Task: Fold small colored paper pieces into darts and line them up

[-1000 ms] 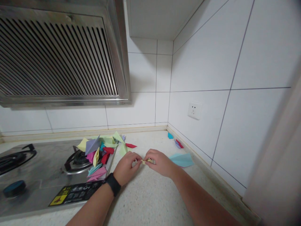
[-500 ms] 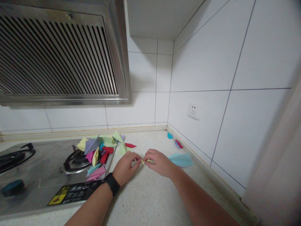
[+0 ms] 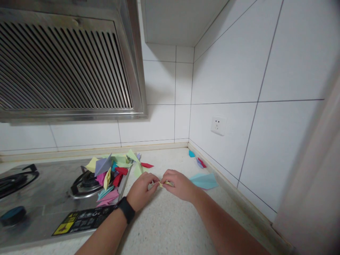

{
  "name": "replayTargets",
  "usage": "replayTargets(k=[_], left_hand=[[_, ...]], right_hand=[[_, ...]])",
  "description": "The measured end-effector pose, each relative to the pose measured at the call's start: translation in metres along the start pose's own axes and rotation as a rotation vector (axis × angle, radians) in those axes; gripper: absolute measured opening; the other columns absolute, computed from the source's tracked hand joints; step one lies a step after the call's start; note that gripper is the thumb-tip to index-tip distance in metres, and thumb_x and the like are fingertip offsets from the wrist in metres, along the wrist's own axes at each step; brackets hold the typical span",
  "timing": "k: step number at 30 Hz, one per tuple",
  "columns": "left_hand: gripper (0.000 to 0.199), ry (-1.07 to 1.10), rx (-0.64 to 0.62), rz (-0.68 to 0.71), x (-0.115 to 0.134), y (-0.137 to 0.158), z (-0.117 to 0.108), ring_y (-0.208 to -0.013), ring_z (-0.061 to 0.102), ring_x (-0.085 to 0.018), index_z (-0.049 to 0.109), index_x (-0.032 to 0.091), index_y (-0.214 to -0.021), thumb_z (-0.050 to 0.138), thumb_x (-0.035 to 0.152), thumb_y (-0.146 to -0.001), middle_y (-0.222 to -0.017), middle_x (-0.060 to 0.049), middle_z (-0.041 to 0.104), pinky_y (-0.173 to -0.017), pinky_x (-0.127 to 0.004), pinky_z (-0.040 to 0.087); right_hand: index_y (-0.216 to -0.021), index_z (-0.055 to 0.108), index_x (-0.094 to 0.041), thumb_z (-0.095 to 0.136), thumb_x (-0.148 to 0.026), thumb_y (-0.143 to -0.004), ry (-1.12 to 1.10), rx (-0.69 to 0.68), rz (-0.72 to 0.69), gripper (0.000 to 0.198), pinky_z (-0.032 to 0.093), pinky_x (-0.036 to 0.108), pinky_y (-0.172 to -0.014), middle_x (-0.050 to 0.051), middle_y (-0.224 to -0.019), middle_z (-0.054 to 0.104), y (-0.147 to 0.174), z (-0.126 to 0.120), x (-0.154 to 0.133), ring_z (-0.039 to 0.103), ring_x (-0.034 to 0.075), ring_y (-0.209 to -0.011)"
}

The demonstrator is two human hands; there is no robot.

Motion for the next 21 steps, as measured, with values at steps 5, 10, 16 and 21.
replayTargets(k=[5,10,16,21], left_hand=[[0.01,-0.003,-0.011,-0.005,-0.0012,-0.0005,0.002,-0.08,0.053,-0.018,0.063,0.019,-0.084,0.053,0.022,-0.088,-0.08,-0.002,0.062,-0.074,-0.03,0.039],[0.01,0.001,0.001,-0.003,-0.0018,-0.0005,0.0021,-0.081,0.053,-0.018,0.062,0.019,-0.083,0.053,0.022,-0.088,-0.08,-0.002,0.062,-0.074,-0.03,0.039],[0.01,0.002,-0.004,-0.002,-0.0009,-0.0005,0.0015,-0.08,0.053,-0.018,0.062,0.019,-0.084,0.053,0.022,-0.088,-0.08,-0.002,0.062,-0.074,-0.031,0.039],[0.01,0.002,-0.004,0.001,-0.0011,-0.0006,0.0015,-0.08,0.053,-0.018,0.062,0.019,-0.084,0.053,0.023,-0.088,-0.08,-0.002,0.062,-0.075,-0.031,0.038]], right_hand=[[-0.09,0.069,-0.02,0.061,-0.019,-0.085,0.005,-0.007,0.002,0.009,0.044,0.026,-0.081,0.002,-0.09,0.063,0.0003,0.0005,0.0003,0.058,0.015,-0.088],[-0.089,0.069,-0.02,0.061,-0.018,-0.086,0.001,-0.005,-0.003,0.009,0.044,0.025,-0.081,0.002,-0.091,0.063,-0.0002,-0.0003,-0.0009,0.058,0.015,-0.089],[-0.09,0.069,-0.02,0.059,-0.02,-0.087,-0.005,-0.014,0.003,0.01,0.044,0.025,-0.081,0.002,-0.091,0.063,-0.0003,-0.0007,-0.0021,0.058,0.015,-0.089],[-0.092,0.07,-0.021,0.058,-0.02,-0.088,0.004,-0.019,0.009,0.012,0.044,0.026,-0.081,0.003,-0.092,0.063,-0.0001,-0.0016,-0.002,0.059,0.015,-0.088]])
Point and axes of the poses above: each hand's wrist, its own y-axis away from the middle knuckle, its own z-axis out of the palm, x = y × z, the point moved 7 cm from there along -y, towards the middle knuckle
